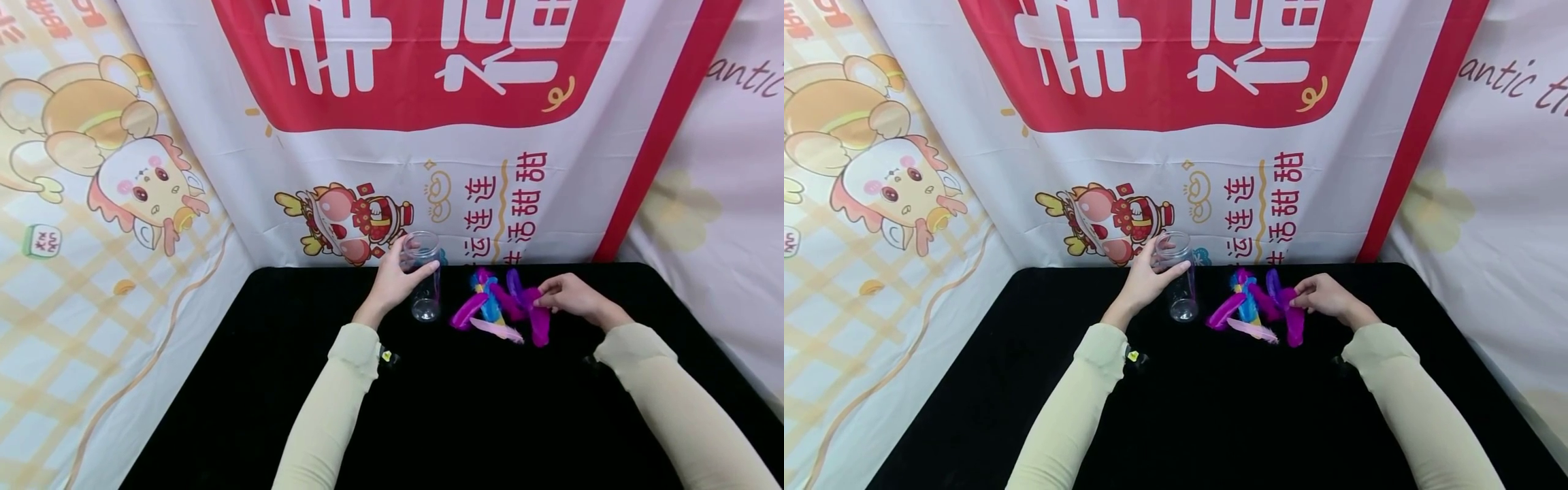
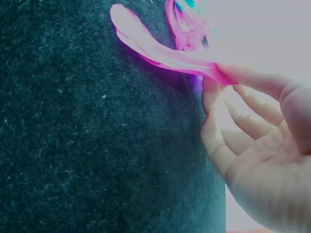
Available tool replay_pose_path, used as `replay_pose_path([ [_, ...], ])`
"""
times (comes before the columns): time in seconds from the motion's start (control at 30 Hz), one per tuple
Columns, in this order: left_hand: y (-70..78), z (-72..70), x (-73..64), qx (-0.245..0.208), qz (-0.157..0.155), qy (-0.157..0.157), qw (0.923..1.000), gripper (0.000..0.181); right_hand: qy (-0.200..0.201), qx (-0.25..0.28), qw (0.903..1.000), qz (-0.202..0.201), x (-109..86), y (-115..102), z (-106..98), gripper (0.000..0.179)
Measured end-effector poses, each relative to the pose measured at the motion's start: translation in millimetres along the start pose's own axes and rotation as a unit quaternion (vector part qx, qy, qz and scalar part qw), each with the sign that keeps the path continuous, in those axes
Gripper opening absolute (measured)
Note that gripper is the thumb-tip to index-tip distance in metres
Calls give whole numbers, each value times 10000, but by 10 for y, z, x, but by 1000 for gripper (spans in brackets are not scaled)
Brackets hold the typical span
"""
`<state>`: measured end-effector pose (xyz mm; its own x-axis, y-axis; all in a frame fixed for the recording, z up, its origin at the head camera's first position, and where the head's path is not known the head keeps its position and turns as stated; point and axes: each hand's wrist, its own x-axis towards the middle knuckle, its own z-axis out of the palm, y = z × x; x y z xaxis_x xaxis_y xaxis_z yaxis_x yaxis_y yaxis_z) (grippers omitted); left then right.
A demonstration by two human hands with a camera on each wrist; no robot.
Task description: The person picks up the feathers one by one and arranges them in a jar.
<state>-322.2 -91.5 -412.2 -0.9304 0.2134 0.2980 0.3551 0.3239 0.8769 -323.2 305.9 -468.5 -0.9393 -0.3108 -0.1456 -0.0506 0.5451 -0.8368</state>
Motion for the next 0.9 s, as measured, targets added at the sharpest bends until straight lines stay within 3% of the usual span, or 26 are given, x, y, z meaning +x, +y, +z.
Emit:
replay_pose_path([
  [0.33,-13,-6,5,-80,-93,-28,9999,73,-248,624,9975,197,-18,-26,-21,34],
  [0.9,-36,-11,23,-101,-115,-137,9998,72,-272,748,9966,199,-53,-32,-55,36],
])
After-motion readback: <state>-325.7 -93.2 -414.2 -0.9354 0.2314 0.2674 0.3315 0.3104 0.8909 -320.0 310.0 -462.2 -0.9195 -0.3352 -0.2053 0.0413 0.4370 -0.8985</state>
